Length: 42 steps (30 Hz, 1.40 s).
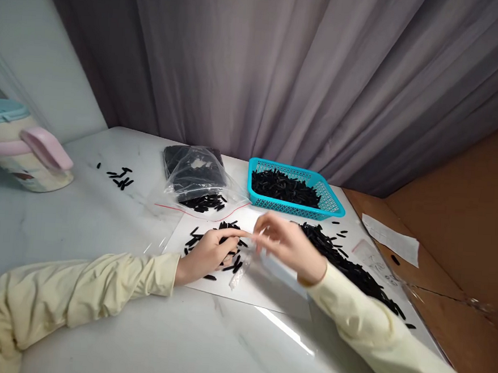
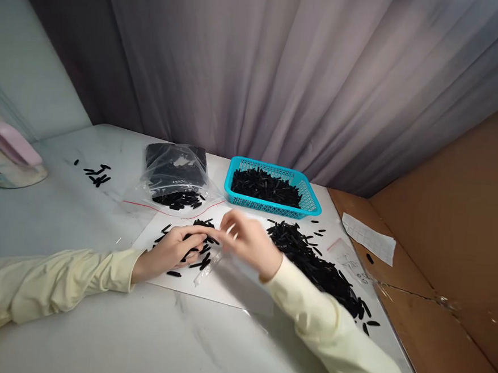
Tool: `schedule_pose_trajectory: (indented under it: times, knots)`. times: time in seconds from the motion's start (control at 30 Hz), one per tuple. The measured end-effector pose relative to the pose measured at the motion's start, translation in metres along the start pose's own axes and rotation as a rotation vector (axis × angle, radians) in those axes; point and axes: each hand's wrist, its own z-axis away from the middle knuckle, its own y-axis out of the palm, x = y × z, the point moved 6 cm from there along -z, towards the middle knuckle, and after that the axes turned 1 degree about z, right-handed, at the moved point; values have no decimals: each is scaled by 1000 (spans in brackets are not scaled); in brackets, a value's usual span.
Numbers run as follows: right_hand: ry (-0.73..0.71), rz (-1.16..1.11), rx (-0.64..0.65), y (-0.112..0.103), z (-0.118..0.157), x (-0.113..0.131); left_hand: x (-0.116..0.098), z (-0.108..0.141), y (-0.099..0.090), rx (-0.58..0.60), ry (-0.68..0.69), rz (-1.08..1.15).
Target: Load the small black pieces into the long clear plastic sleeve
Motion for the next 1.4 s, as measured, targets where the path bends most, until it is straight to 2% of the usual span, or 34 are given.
schedule_pose_trajectory:
  times: [0.03, 0.1, 0.17, 0.23, 0.33, 0.47, 0.57, 0.67, 0.77, 0.93, 1.07, 1.17, 1.27, 1.4]
  knots:
    - [-9, 54, 81, 18, 10, 8, -1, 1, 0, 7, 26, -24]
    - [-19, 206, 141, 43, 24, 16, -4, 3, 1, 23, 89, -102]
    - [-35, 354, 143, 55, 30, 17, -10, 6, 3, 32, 150, -164]
    - [-104, 467, 126, 56, 30, 18, -19, 7, 5, 37, 188, -165]
    - [-225, 524, 55, 44, 27, 25, -38, 7, 8, 38, 211, -129]
    - [-333, 588, -136, 14, 30, 40, -73, 6, 15, 83, 246, -141]
    - [-402, 640, -250, -5, 37, 51, -94, 11, 20, 147, 244, -214]
    - [-410, 625, -331, -20, 42, 54, -104, 21, 24, 245, 205, -289]
    - [-385, 579, -356, -26, 44, 51, -112, 32, 26, 254, 291, -397]
    - [-341, 439, -291, -25, 43, 48, -113, 40, 29, 188, 492, -682]
    - [-219, 123, -143, -23, 39, 49, -115, 44, 33, 113, 738, -825]
    - [-89, -147, -38, -21, 38, 49, -115, 48, 33, 62, 863, -842]
    - [1, -341, 4, -19, 38, 47, -116, 51, 34, 51, 920, -830]
    - [28, -472, 9, -17, 39, 45, -117, 52, 36, 63, 921, -823]
